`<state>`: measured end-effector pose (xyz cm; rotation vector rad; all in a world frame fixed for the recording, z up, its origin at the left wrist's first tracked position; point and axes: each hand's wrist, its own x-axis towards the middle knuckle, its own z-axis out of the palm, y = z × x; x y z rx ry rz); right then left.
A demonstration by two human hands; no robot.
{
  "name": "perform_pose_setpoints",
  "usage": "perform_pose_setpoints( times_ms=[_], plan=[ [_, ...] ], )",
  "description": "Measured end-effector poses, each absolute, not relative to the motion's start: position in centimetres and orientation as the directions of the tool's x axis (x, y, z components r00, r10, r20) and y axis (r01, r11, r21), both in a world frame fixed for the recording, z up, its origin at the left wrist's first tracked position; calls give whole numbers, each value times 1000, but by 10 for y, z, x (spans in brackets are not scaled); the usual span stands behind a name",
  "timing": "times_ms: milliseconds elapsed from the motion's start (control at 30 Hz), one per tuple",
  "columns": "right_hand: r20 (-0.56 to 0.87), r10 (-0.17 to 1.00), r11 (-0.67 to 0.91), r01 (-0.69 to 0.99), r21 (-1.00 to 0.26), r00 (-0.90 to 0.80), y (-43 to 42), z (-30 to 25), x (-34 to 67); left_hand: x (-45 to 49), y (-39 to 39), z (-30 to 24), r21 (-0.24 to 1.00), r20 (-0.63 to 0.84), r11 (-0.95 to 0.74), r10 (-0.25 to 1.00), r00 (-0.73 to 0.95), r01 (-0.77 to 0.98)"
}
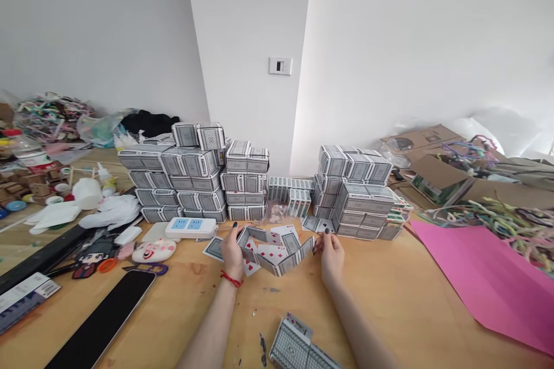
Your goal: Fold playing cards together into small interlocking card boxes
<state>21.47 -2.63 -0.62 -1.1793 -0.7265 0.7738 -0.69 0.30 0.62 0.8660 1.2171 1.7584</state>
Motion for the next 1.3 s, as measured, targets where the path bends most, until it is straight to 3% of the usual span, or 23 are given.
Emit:
perform_pose_setpoints(
  times_ms=[67,167,267,333,467,600,733,800,900,1000,1067,1133,1200,1300],
  plan=[
    [141,760,227,-55,-972,635,-27,-6,216,-4,0,9,961,127,-215,901,-415,-172],
    [361,695,274,235,-933,622,-34,2,211,2,-6,12,969,209,-242,920,-331,-60],
    [667,667,440,546,-713,333,-43,14,198,6,-10,14,965,257,-261,937,-235,15],
    [746,657,511,666,-544,106,-48,20,189,7,-11,14,963,267,-267,939,-216,31],
    [652,753,393,853,-343,-85,-53,22,177,4,-9,11,965,256,-263,934,-249,4],
    [408,908,208,945,-251,-92,-55,31,173,1,-4,9,969,222,-244,930,-293,-39],
    [269,963,88,971,-222,-26,-56,50,177,0,-1,9,973,202,-227,922,-329,-39],
    [176,984,17,957,-290,36,-53,55,183,-1,0,8,974,196,-225,916,-350,-42],
    [50,995,-46,850,-524,85,-45,54,195,-4,2,6,973,194,-226,907,-375,-43],
    [-28,992,-91,562,-822,120,-35,47,207,-5,3,6,975,190,-218,904,-384,-32],
    [-112,988,-139,302,-943,104,-32,43,213,-6,2,9,977,187,-212,904,-385,-24],
    [-200,980,-200,85,-976,8,-33,41,217,-5,1,12,978,185,-210,904,-384,-23],
    [-242,950,-256,-49,-965,-200,-38,43,219,-3,0,13,977,187,-213,911,-368,-31],
    [-212,780,-322,-87,-943,-589,-49,47,217,-1,0,10,976,192,-214,938,-287,-46]
  ],
)
